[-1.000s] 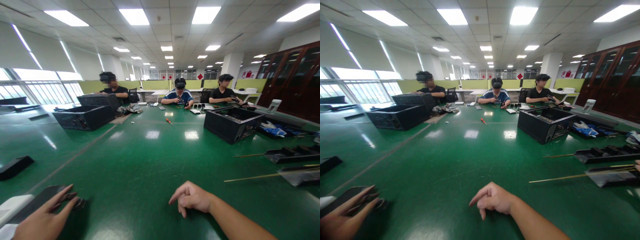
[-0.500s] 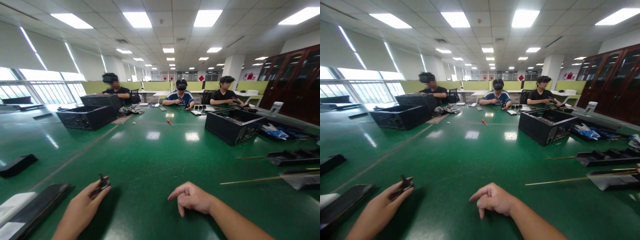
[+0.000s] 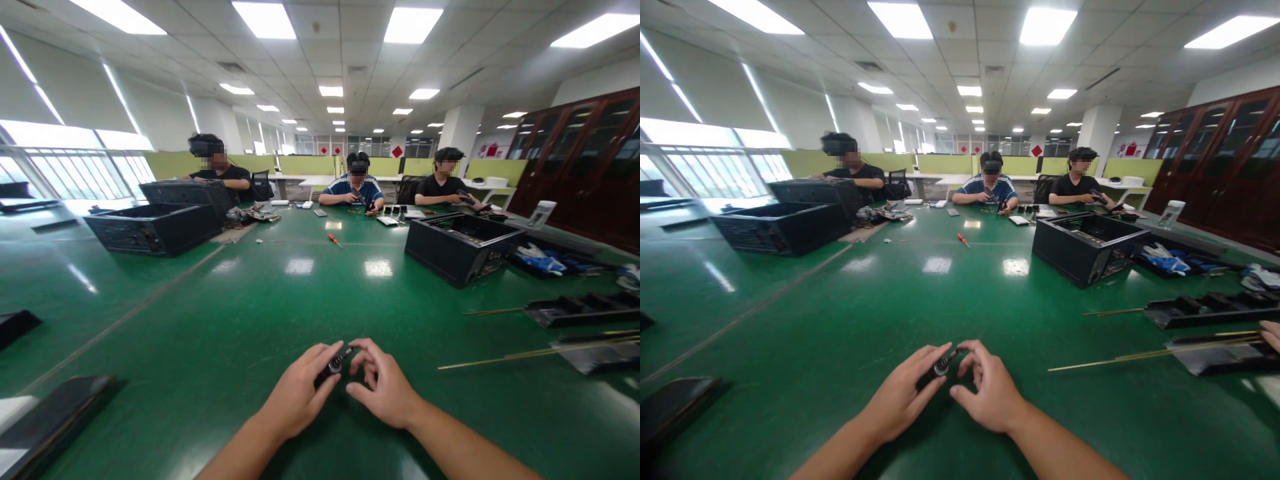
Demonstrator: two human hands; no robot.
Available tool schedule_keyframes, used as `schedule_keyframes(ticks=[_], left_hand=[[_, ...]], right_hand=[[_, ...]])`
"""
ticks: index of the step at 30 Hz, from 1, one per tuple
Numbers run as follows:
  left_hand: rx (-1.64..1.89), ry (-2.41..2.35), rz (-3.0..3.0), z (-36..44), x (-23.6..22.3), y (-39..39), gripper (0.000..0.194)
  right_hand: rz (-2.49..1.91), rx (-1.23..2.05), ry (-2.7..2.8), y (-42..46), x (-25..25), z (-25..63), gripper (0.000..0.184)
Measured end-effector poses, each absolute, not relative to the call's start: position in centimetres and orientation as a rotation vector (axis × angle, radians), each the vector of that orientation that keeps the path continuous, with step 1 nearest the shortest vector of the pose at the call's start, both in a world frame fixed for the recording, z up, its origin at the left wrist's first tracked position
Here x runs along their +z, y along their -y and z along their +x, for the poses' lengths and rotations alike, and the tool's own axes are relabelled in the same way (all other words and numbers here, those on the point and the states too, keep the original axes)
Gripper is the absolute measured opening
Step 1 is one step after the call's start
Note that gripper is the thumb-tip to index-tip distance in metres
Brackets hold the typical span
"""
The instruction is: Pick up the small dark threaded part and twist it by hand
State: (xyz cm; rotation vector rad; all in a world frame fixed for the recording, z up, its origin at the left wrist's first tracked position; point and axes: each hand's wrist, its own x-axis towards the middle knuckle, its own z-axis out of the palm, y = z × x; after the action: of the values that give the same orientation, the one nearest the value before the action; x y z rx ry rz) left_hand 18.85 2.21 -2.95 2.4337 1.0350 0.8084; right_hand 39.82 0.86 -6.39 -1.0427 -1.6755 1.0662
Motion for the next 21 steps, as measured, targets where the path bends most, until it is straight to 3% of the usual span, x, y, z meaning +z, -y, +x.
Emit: schedule_keyframes(ticks=[3,7,21], left_hand=[[0.947,-1.066,2.419,17.95,-3.49,-2.15,0.051],[1.052,-0.961,2.419,18.11,-3.36,-2.3,0.026],[1.04,-0.849,2.403,18.18,-3.68,-2.69,0.032]], right_hand=[[-1.083,1.045,1.704,-0.74,-6.36,39.49,0.058],[-1.112,1.028,1.719,-0.73,-6.46,39.46,0.049],[-1.124,0.915,1.758,-0.51,-5.5,39.58,0.022]])
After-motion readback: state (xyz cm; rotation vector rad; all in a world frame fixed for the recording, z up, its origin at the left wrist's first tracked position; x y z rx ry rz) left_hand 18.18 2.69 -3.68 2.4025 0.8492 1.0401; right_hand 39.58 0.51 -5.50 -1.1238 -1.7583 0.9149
